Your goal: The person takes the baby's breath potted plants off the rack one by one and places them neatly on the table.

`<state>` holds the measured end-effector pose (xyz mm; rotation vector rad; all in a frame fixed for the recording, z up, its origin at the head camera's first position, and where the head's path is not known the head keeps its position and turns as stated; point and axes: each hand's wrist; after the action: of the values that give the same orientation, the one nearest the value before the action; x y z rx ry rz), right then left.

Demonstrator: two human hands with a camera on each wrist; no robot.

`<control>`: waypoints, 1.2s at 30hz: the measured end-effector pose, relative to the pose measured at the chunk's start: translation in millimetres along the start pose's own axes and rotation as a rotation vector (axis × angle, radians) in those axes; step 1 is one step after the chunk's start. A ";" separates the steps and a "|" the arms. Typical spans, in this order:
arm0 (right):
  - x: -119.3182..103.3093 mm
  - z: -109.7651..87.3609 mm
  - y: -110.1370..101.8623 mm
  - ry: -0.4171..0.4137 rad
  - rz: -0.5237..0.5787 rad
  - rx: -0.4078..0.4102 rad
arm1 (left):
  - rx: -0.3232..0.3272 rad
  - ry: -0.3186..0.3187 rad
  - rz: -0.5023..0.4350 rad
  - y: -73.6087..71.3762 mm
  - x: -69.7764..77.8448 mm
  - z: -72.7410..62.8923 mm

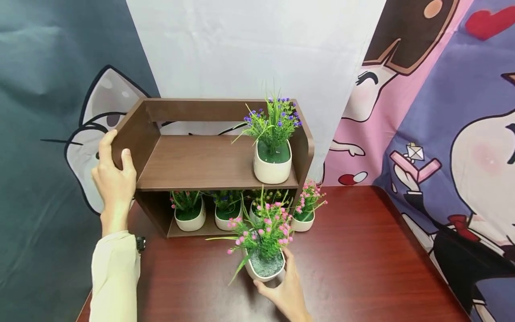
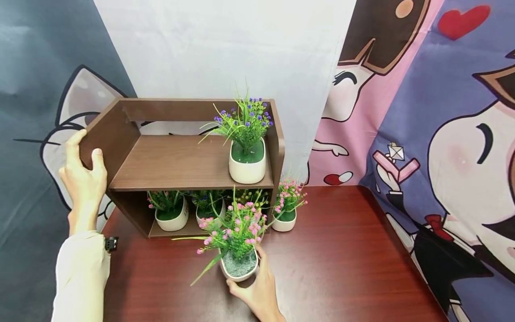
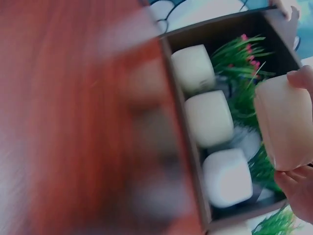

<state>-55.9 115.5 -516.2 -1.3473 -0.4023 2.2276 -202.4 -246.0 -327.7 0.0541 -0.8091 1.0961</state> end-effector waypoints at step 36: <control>126.2 22.8 -101.2 0.364 -0.185 0.365 | -0.020 0.024 -0.004 -2.5 1.8 -2.4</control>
<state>-97.8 270.0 -548.9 -1.4088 0.0124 1.7522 -198.7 -244.8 -327.4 0.0257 -0.7986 1.0832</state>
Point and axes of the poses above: each hand's wrist, its own z-axis towards the middle knuckle, its own y-axis out of the palm, x = y × z, and after that the axes turned 2 degrees about -x, right-handed
